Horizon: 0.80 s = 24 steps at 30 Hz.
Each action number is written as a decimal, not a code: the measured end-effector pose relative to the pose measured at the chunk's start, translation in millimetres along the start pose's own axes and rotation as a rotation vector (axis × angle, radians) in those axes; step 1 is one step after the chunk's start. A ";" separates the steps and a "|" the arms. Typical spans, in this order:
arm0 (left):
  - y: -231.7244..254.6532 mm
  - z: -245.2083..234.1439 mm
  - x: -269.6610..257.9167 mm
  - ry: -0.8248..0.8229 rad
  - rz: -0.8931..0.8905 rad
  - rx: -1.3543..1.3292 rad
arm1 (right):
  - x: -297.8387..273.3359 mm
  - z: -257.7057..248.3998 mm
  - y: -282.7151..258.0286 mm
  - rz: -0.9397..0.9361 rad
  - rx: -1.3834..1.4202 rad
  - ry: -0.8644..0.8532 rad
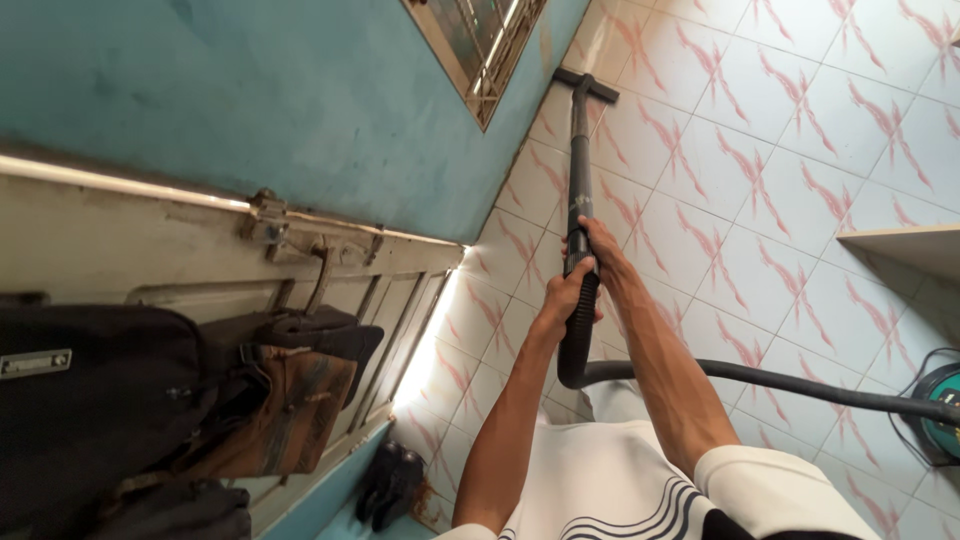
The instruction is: The person connects the hose to the extension wand of a vacuum cleaner, then vacuums the tiled floor.
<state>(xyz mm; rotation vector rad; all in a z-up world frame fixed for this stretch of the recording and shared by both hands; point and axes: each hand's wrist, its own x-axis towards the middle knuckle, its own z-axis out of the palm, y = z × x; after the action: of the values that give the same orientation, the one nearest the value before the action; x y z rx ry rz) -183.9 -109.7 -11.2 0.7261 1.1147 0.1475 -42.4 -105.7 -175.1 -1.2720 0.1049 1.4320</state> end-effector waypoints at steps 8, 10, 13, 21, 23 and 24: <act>-15.1 -5.4 -15.2 0.038 -0.008 -0.005 | -28.1 19.6 -2.0 0.068 -0.031 -0.009; -26.2 -9.4 -27.7 0.045 -0.008 0.000 | -41.0 20.5 10.0 0.056 -0.040 -0.017; -45.6 -14.5 -47.8 0.057 0.003 -0.008 | -65.6 23.6 25.1 0.046 -0.073 -0.020; -103.3 -45.9 -106.8 0.047 0.027 -0.014 | -143.1 47.3 63.0 0.119 -0.243 -0.054; -116.4 -56.3 -121.3 0.052 0.032 -0.002 | -153.1 53.7 83.2 0.141 -0.303 0.026; -123.5 -62.2 -129.9 0.055 0.036 -0.008 | -158.5 54.6 94.6 0.140 -0.309 0.022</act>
<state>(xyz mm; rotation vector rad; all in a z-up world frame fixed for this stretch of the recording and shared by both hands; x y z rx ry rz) -326.2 -234.8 -0.8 0.7391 1.1533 0.2027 -186.3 -204.1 -93.4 -1.5579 -0.0143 1.5988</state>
